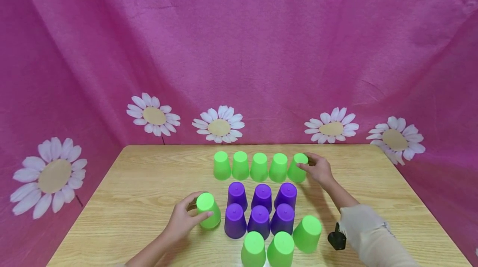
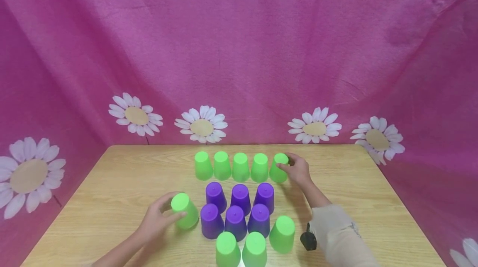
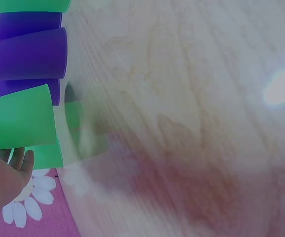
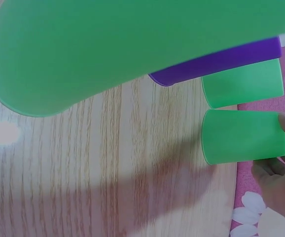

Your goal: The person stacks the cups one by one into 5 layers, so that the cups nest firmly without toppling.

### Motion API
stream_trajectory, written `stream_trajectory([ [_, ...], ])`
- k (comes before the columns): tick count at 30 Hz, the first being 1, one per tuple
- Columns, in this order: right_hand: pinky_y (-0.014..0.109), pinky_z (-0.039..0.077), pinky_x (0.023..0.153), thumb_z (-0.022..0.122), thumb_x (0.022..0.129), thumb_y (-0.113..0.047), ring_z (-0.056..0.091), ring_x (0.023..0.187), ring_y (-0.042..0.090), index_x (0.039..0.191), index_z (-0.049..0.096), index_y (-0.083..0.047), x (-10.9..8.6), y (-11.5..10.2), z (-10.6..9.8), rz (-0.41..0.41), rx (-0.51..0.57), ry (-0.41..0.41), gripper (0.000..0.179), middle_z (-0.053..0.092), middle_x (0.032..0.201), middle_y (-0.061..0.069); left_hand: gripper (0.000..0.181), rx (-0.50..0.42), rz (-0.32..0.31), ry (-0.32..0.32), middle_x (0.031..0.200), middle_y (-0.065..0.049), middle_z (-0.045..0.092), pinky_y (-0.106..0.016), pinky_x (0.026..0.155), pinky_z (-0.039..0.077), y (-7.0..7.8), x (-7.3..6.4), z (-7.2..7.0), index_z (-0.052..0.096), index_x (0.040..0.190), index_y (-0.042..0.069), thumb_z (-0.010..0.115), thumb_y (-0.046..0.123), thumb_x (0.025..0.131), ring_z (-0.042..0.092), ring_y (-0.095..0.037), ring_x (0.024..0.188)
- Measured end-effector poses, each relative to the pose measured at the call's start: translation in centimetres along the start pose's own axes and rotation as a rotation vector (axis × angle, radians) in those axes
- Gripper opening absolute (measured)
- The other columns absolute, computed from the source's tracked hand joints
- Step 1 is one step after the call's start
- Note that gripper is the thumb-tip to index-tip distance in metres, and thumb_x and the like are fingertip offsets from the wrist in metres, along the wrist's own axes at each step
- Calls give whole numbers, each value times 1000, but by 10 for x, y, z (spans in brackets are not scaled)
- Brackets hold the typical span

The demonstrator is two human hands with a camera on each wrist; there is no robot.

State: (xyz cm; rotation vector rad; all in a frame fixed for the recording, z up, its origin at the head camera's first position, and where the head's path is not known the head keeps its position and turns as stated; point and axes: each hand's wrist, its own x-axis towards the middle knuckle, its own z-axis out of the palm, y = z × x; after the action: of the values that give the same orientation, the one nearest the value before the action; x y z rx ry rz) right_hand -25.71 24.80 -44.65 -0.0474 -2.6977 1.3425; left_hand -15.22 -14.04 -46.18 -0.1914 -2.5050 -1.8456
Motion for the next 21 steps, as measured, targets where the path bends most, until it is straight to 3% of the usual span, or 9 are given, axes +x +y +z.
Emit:
stream_trajectory([
  [9, 48, 43, 101, 65, 85, -13, 48, 119, 44, 132, 40, 12, -11, -10, -11, 20, 21, 0, 59, 48, 129, 33, 48, 56, 68, 13, 110, -9, 67, -25, 89, 50, 3, 10, -2, 61, 115, 5, 78, 8, 70, 60, -4, 94],
  [14, 46, 41, 103, 65, 85, -9, 48, 120, 42, 129, 45, 12, -21, -10, -17, -6, 79, 67, 53, 49, 129, 32, 48, 68, 75, 26, 109, -10, 67, -27, 89, 51, 6, 16, -3, 61, 116, 4, 78, 8, 71, 60, -7, 96],
  [21, 39, 48, 96, 64, 85, -9, 55, 112, 39, 121, 53, 12, -36, -10, -22, -85, 91, 117, 43, 56, 122, 29, 47, 81, 88, 44, 107, -13, 67, -31, 89, 52, 15, 24, -5, 60, 116, 2, 77, 7, 72, 62, -21, 98],
])
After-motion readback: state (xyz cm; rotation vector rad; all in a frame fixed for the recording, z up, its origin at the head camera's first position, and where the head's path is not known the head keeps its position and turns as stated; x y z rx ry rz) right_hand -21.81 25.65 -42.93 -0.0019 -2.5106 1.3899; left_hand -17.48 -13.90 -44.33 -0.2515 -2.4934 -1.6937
